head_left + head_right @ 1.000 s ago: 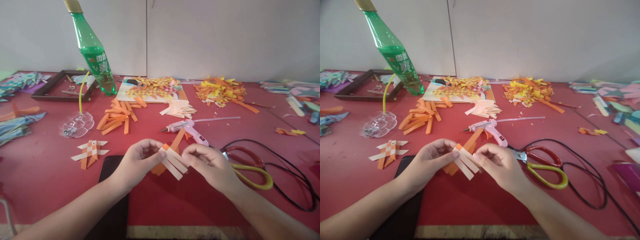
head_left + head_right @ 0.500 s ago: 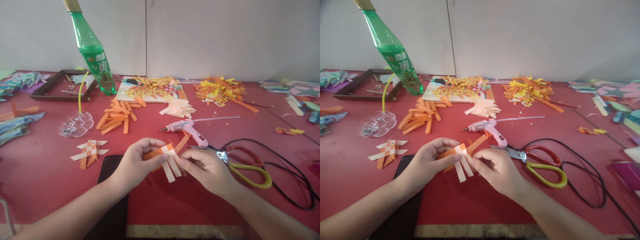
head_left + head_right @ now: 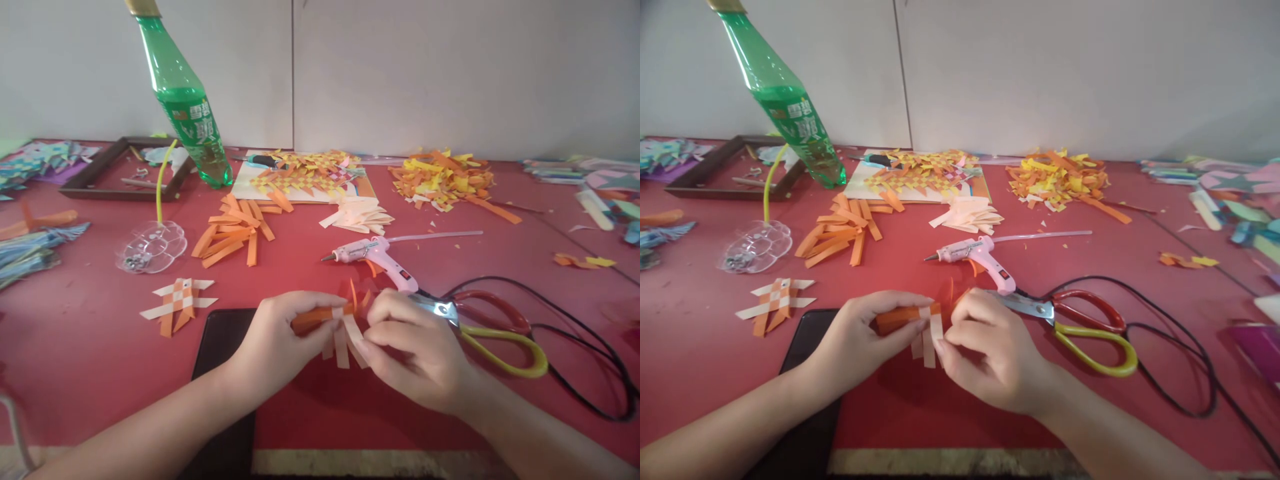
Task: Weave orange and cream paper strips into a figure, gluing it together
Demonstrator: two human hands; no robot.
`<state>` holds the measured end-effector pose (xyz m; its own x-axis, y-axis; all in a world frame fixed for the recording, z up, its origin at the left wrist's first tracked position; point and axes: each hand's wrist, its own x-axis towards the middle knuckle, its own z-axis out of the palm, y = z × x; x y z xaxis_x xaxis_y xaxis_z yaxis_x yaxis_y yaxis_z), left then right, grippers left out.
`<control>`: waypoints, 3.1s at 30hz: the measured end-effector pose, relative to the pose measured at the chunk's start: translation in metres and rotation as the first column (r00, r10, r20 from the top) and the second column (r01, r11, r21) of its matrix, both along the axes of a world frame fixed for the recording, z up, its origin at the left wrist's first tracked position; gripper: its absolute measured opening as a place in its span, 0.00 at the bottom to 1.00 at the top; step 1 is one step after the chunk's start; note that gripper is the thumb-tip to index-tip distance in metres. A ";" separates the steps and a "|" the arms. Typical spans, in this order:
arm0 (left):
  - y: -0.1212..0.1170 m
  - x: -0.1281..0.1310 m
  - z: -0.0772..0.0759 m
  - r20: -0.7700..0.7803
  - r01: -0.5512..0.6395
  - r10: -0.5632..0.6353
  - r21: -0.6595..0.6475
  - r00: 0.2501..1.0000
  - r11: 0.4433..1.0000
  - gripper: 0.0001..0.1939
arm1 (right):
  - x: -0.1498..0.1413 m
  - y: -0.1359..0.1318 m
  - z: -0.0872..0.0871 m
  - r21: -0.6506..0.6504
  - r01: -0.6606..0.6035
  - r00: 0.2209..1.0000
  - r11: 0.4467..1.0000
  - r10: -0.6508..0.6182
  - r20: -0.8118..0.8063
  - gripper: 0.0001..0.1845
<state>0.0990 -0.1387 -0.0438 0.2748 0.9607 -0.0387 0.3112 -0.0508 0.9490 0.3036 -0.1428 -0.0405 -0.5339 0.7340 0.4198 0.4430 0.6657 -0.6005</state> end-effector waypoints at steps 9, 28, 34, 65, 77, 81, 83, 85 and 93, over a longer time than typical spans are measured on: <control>0.001 -0.003 0.004 0.052 0.094 -0.087 -0.140 0.995 0.986 0.11 | 0.007 0.005 0.003 -0.163 0.027 0.997 0.986 -0.039 -0.066 0.14; 0.005 0.001 0.005 0.283 0.181 -0.089 -0.320 0.955 0.930 0.09 | -0.002 0.004 -0.006 0.003 -0.004 0.999 1.000 0.005 -0.051 0.19; 0.004 0.001 0.006 0.240 0.182 -0.113 -0.286 0.964 0.941 0.07 | 0.001 -0.001 -0.005 -0.108 0.092 0.992 0.990 -0.100 -0.070 0.18; 0.000 0.002 0.004 0.369 0.280 -0.134 -0.376 0.920 0.883 0.10 | -0.004 0.004 -0.001 -0.269 0.037 0.993 0.962 -0.066 -0.100 0.10; -0.001 -0.001 0.006 0.338 0.337 -0.242 -0.257 0.909 0.906 0.05 | -0.004 0.001 0.001 -0.290 -0.063 0.995 0.955 0.039 -0.089 0.10; -0.001 -0.001 0.005 0.361 0.352 -0.222 -0.350 0.906 0.868 0.09 | -0.003 0.003 0.003 -0.306 -0.084 0.994 0.948 0.057 -0.094 0.10; -0.001 -0.001 0.005 0.343 0.346 -0.209 -0.409 0.916 0.844 0.13 | -0.003 0.004 0.005 -0.298 -0.093 0.992 0.950 0.062 -0.112 0.09; -0.001 -0.001 0.004 0.292 0.336 -0.224 -0.425 0.930 0.841 0.16 | -0.003 0.006 0.005 -0.291 -0.102 0.989 0.951 0.066 -0.131 0.10; -0.003 0.000 0.003 0.283 0.342 -0.246 -0.374 0.927 0.862 0.14 | -0.005 0.005 0.003 -0.311 -0.103 0.990 0.945 0.066 -0.128 0.11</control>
<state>0.0988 -0.1416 -0.0407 0.5897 0.7433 -0.3159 0.1270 0.3010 0.9451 0.2991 -0.1382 -0.0377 -0.5618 0.7930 0.2356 0.3099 0.4658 -0.8289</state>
